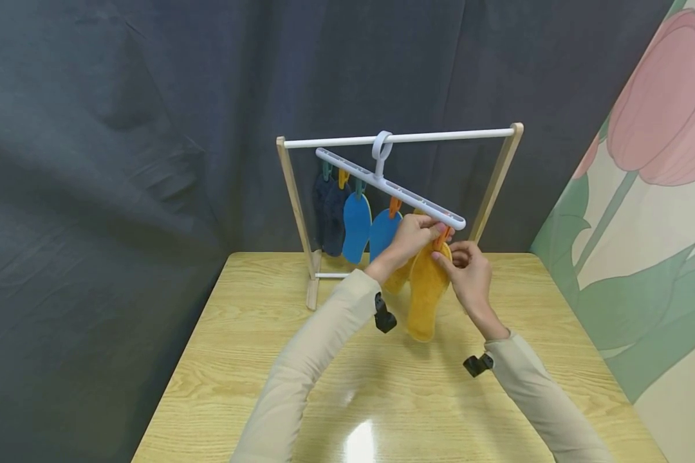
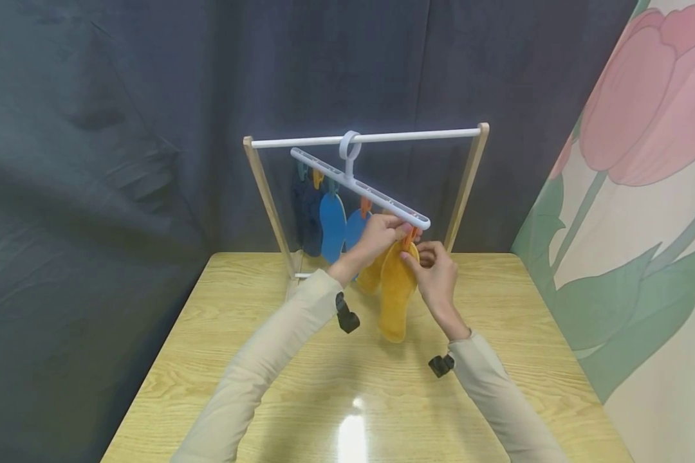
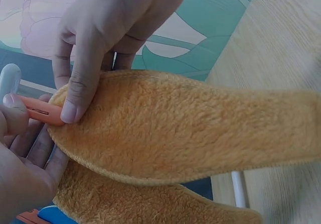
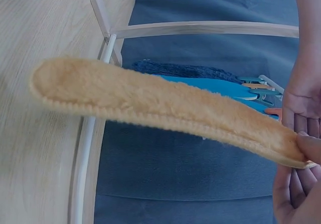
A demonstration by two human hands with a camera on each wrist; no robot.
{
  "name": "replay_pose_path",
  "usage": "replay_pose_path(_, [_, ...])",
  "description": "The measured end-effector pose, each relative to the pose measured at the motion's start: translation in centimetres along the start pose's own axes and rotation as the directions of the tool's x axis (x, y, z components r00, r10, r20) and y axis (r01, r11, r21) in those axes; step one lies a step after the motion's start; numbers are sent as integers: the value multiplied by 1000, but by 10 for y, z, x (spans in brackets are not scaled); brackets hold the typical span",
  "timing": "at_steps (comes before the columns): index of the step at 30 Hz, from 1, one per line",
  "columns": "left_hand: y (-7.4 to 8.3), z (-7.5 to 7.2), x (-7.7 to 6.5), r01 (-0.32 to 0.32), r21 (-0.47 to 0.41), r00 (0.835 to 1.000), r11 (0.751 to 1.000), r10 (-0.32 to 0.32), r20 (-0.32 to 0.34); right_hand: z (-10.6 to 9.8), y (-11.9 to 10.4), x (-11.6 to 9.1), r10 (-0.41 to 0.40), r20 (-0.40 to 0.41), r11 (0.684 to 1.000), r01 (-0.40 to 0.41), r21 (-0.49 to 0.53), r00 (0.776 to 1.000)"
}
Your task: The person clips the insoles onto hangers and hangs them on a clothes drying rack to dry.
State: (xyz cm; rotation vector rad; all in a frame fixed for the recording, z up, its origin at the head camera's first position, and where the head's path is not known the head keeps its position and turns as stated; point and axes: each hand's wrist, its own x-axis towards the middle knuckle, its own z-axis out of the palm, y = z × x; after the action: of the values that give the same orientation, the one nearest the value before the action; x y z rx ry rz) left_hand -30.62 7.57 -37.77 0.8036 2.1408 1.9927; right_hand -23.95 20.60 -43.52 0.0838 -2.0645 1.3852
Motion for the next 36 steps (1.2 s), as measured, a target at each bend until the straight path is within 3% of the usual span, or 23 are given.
replay_pose_path(13, [-6,-4,-3,-104,106,994,989,100,41,-3,4,-4,-10,19,1000,10,8,1000])
replay_pose_path(23, [-6,-9,-7,-152,134,988,979,151,16,-1,7,-6,-25,23,1000,25,-1,999])
replay_pose_path(36, [-7,-11,-11,-170,163,981,972,183,-70,-6,10,-5,-6,-5,1000,5,-30,1000])
